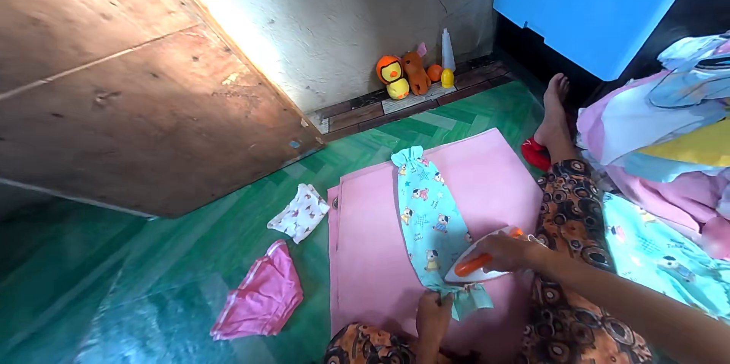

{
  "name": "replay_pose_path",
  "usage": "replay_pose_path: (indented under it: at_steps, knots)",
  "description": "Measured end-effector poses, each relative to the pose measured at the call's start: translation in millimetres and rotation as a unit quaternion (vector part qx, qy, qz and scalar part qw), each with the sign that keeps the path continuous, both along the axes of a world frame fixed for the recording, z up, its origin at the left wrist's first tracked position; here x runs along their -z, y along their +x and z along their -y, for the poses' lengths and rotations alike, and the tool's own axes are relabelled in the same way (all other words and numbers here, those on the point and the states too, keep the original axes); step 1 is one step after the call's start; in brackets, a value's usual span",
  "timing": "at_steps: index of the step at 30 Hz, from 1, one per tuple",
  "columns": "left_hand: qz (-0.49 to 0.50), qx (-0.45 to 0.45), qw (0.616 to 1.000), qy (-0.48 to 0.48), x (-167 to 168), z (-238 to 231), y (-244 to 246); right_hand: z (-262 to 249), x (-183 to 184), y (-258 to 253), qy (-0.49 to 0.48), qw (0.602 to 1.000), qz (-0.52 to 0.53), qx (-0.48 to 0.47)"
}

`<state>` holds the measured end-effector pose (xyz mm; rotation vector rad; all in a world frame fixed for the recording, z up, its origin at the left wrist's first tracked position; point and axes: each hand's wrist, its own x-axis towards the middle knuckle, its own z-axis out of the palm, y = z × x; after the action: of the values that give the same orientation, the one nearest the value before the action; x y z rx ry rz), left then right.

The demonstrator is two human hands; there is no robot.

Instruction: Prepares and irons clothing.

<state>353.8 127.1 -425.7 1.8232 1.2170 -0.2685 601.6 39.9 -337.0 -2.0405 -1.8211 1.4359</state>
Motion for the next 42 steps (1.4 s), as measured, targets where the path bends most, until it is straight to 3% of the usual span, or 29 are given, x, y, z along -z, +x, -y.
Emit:
replay_pose_path:
  at_steps: [24,42]
  knots:
    - [-0.034,0.027,0.999,-0.012,-4,0,3,-82,-4,-74,0.038,0.996,0.08,0.01]
    - [-0.02,0.008,1.0,-0.022,-5,-1,1,-135,-5,-29,0.058,0.989,0.101,0.092]
